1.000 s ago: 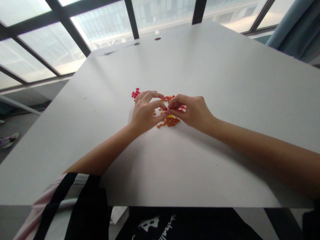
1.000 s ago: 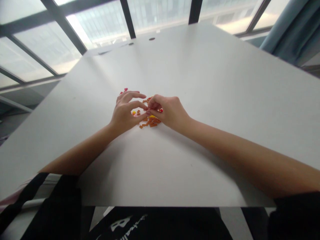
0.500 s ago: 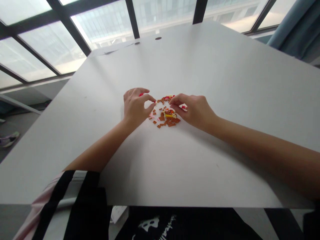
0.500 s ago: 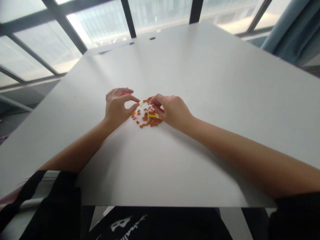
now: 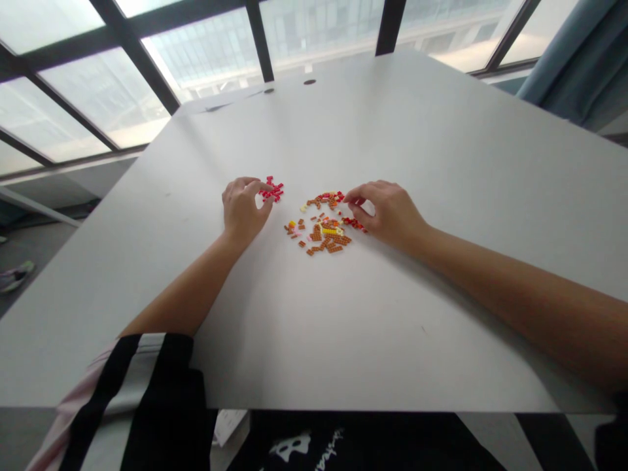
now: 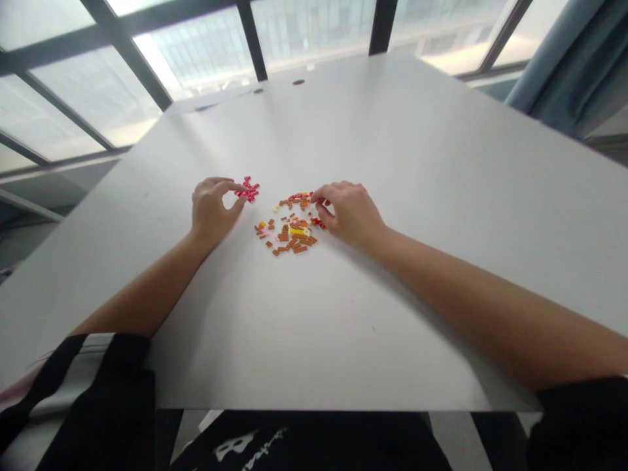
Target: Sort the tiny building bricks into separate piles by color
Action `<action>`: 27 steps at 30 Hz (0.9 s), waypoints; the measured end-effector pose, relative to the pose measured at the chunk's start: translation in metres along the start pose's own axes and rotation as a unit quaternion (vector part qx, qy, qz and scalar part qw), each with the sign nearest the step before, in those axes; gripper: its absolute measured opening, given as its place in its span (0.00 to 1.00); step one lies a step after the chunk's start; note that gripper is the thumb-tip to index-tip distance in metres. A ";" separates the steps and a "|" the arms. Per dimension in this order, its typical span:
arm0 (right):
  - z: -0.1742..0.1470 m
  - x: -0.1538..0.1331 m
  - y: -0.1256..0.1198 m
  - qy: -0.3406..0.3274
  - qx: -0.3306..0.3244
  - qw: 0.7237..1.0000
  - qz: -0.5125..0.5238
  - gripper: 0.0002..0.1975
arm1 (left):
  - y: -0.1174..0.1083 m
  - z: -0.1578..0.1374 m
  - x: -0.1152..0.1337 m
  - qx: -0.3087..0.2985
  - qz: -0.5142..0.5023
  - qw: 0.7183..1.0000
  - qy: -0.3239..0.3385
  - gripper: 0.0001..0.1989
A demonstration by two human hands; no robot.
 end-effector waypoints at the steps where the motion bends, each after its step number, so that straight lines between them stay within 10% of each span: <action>1: 0.001 -0.001 0.001 -0.008 -0.002 1.000 -0.003 0.10 | -0.002 -0.001 0.004 0.001 -0.001 1.000 0.009 0.08; 10: 0.020 0.013 0.023 -0.048 -0.092 0.995 -0.006 0.20 | 0.006 -0.014 0.039 -0.040 0.018 0.989 0.144 0.19; 27: 0.017 -0.001 0.048 -0.100 -0.208 0.968 0.100 0.20 | 0.012 -0.016 0.031 -0.055 0.031 0.991 0.119 0.21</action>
Point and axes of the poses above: each hand's wrist, its own z-axis towards the middle knuckle, its own y-axis out of the palm, x = y × z, the point moved 10 cm from there along z, towards the middle knuckle, and after that the axes turned 11 degrees about z, right-handed, at the moved point
